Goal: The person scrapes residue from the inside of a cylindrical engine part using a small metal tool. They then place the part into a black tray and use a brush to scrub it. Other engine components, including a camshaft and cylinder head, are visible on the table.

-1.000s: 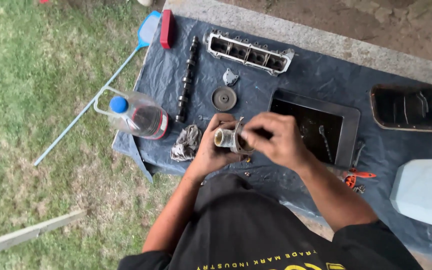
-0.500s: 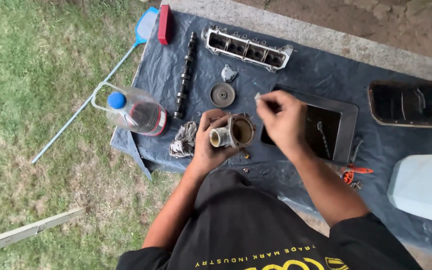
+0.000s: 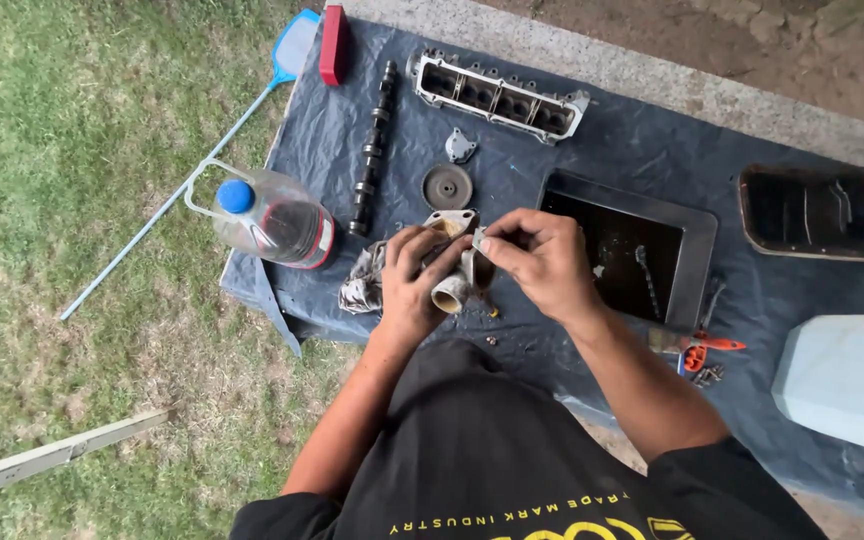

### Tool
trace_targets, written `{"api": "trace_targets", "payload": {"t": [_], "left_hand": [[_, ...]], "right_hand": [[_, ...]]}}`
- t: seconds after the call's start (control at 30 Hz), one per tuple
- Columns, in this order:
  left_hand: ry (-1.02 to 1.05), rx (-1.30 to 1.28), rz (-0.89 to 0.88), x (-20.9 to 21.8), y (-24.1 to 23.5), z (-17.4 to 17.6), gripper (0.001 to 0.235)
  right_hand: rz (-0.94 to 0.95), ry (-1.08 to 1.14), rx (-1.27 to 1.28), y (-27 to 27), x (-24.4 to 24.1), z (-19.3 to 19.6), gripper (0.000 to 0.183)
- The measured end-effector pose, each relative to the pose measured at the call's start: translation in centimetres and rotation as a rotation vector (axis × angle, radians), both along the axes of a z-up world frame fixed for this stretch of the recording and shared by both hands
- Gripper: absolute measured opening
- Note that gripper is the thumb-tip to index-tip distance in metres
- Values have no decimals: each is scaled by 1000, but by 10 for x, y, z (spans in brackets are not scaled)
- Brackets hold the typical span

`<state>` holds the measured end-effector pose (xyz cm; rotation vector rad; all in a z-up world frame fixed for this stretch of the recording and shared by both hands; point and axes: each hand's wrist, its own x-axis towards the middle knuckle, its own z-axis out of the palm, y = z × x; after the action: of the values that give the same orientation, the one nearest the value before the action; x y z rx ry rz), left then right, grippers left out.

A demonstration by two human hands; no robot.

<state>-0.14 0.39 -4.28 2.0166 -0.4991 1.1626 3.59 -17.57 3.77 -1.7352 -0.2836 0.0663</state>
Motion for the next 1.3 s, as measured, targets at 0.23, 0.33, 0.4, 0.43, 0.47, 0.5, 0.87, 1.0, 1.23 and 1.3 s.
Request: {"api": "trace_targets", "payload": {"t": [0.23, 0.33, 0.4, 0.43, 0.47, 0.5, 0.87, 1.0, 1.23, 1.3], "left_hand": [[-38, 44, 92, 1, 0, -7, 32], [-48, 60, 110, -1, 0, -5, 33], [-32, 23, 82, -3, 1, 0, 33], [-40, 24, 83, -1, 2, -3, 33], [-28, 32, 74, -1, 1, -6, 35], [-16, 40, 65, -2, 1, -10, 37], [248, -501, -266, -8, 7, -2, 70], [362, -789, -376, -13, 3, -11, 83], [403, -804, -450, -20, 23, -8, 73], [402, -791, -549, -22, 31, -7, 69]], "right_hand": [[-39, -36, -64, -4, 0, 1, 8], [13, -30, -54, -4, -3, -7, 9], [-61, -74, -124, -10, 13, -30, 7], [-61, -82, -122, -9, 9, -23, 7], [-59, -83, -93, -9, 3, -17, 7], [-57, -84, -64, -8, -3, -12, 8], [-130, 51, -324, -24, 34, -138, 7], [-145, 245, -450, -27, 37, -265, 6], [-172, 273, -760, -35, 22, -394, 11], [-217, 290, -849, -38, 22, -418, 14]]}}
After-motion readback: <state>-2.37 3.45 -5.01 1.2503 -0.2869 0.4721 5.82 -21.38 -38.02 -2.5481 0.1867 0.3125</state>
